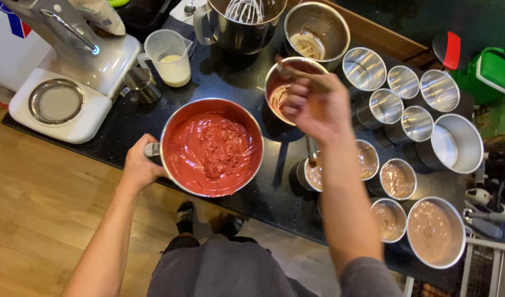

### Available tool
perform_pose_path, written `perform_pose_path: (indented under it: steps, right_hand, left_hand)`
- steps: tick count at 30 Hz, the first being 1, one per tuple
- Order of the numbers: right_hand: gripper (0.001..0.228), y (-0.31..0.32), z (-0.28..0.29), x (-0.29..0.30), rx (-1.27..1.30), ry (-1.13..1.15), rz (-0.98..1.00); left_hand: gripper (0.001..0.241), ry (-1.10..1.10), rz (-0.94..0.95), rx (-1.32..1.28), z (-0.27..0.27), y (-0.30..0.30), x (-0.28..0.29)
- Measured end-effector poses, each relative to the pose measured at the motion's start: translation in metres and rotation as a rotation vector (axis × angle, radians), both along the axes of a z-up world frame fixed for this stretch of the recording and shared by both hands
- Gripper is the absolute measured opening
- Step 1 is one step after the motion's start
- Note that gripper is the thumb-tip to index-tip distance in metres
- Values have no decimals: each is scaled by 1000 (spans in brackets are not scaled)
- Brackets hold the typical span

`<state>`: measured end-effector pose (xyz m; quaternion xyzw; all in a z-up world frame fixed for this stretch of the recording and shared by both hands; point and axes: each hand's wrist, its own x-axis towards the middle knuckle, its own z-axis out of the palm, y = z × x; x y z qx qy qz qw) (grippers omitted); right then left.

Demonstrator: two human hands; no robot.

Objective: Pouring red cake batter from a mixing pot into several round cake tins and scraping the pot with a spatula.

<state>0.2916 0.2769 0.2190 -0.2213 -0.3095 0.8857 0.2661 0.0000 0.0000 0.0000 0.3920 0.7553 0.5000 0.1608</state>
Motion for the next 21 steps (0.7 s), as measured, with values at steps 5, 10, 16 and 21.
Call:
perform_pose_path:
  steps: [5, 10, 16, 21]
  right_hand:
    - [17, -45, 12, 80, 384, -219, 90]
    - [21, -109, -4, 142, 772, -713, -108]
    - [17, -199, -65, 189, 767, -1050, -414]
    - [21, -277, -88, 175, 1056, -1445, -487]
  left_hand:
    - [67, 29, -132, 13, 20, 23, -11]
    - [66, 4, -226, -21, 35, 45, -13]
    - [71, -17, -255, 111, 37, 50, 18]
    - [69, 2, -174, 145, 46, 36, 46]
